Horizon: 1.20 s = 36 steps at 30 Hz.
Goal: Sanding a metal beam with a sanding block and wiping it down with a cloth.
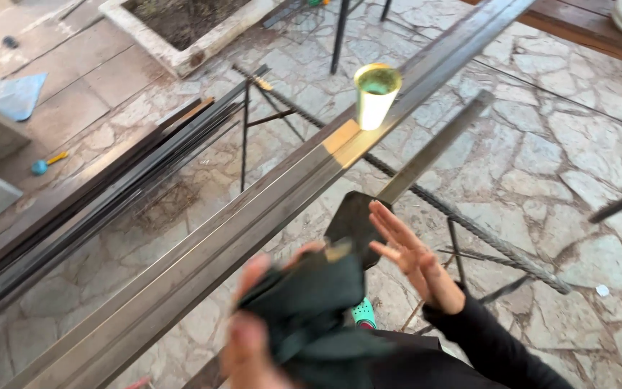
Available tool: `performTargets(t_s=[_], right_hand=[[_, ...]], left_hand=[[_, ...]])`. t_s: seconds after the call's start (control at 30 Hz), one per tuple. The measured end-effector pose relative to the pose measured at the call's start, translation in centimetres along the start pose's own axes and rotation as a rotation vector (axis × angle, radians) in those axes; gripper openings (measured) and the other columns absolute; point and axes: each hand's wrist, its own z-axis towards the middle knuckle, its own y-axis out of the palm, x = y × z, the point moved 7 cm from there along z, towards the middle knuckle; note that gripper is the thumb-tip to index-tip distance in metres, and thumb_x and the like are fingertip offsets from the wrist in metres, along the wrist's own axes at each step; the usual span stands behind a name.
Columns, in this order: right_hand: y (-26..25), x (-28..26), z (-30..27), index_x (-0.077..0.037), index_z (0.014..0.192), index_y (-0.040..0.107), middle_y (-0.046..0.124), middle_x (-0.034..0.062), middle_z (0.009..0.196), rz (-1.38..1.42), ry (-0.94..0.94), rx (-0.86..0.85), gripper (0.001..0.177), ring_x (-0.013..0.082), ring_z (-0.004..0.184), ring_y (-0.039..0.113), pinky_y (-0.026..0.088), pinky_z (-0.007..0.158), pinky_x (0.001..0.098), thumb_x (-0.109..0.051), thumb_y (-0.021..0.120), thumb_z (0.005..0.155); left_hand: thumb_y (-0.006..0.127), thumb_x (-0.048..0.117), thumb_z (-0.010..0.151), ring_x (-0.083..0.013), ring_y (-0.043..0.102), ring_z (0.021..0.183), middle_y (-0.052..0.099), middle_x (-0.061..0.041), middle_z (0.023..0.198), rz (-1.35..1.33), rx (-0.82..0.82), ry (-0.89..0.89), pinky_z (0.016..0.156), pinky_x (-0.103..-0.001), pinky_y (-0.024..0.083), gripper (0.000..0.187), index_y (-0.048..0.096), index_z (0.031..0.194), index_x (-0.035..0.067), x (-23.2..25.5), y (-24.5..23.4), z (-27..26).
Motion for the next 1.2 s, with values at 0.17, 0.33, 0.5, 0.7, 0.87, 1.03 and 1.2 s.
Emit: performTargets(t_s=[0.17,0.33,0.5,0.7,0.87,1.03,1.2], right_hand=[[2.2,-0.8,-1.3,-0.004,0.161,0.032,0.057,0.0204,0.148,1.233,-0.097,0.024,0.102,0.0268,0.148,0.043,0.025,0.126,0.0323,-0.077,0.050,0.093],[-5.2,0.6,-3.2,-0.010,0.114,0.042,0.057,0.0078,0.102,0.330,-0.125,0.426,0.051,0.0156,0.096,0.045,0.031,0.083,0.0267,-0.060,0.045,0.103],[-19.7,-0.5,-2.0,-0.017,0.067,0.053,0.055,-0.0046,0.056,-0.581,-0.076,0.719,0.054,0.0045,0.044,0.047,0.036,0.041,0.0211,-0.042,0.041,0.114],[-33.0,-5.5,7.3,0.006,0.118,0.068,0.066,0.0232,0.107,-1.288,-0.397,0.918,0.023,0.0409,0.097,0.063,0.048,0.086,0.0471,-0.012,0.078,0.110],[-41.4,2.0,17.6,-0.010,0.145,0.073,0.066,0.0294,0.114,-1.630,-0.184,0.488,0.049,0.0435,0.099,0.062,0.054,0.078,0.0547,-0.023,0.080,0.098],[-47.0,10.8,19.8,-0.010,0.137,0.070,0.047,0.0239,0.154,-1.608,0.263,0.420,0.064,0.0473,0.140,0.034,0.029,0.109,0.0610,-0.062,0.056,0.102],[-47.5,12.8,20.2,0.011,0.139,0.063,0.055,0.0204,0.154,-1.521,0.138,0.390,0.063,0.0419,0.149,0.038,0.043,0.112,0.0528,-0.043,0.061,0.108]], left_hand=[[0.073,0.048,0.095,-0.0423,0.058,0.132,0.058,-0.034,0.142,-0.240,0.182,-0.078,0.114,-0.054,0.046,0.078,0.049,0.146,-0.007,-16.4,-9.2,1.3],[0.046,0.020,0.107,-0.0272,0.048,0.145,0.050,-0.022,0.154,0.395,-0.267,-0.138,0.122,-0.035,0.036,0.051,0.039,0.153,-0.002,-21.6,-8.3,3.4],[0.062,0.023,0.099,-0.0317,0.055,0.139,0.055,-0.021,0.152,0.835,-0.388,-0.058,0.116,-0.040,0.043,0.066,0.037,0.154,-0.003,-22.8,-12.9,2.8],[0.061,0.032,0.099,-0.0371,0.052,0.137,0.063,-0.018,0.142,1.302,-0.431,0.117,0.114,-0.048,0.037,0.051,0.061,0.141,0.003,-28.2,-19.5,-0.1],[0.073,0.038,0.089,-0.0338,0.051,0.138,0.061,-0.016,0.143,1.601,-0.424,0.158,0.113,-0.051,0.035,0.053,0.066,0.134,0.010,-30.5,-22.2,-1.4],[0.068,0.036,0.093,-0.0263,0.059,0.131,0.068,-0.008,0.136,1.543,-0.378,0.044,0.096,-0.040,0.048,0.049,0.065,0.135,0.011,-31.0,-24.8,-2.7],[0.065,0.030,0.096,-0.0249,0.067,0.123,0.072,-0.006,0.131,1.472,-0.341,0.032,0.099,-0.038,0.051,0.045,0.064,0.135,0.008,-30.5,-26.5,-4.3]])
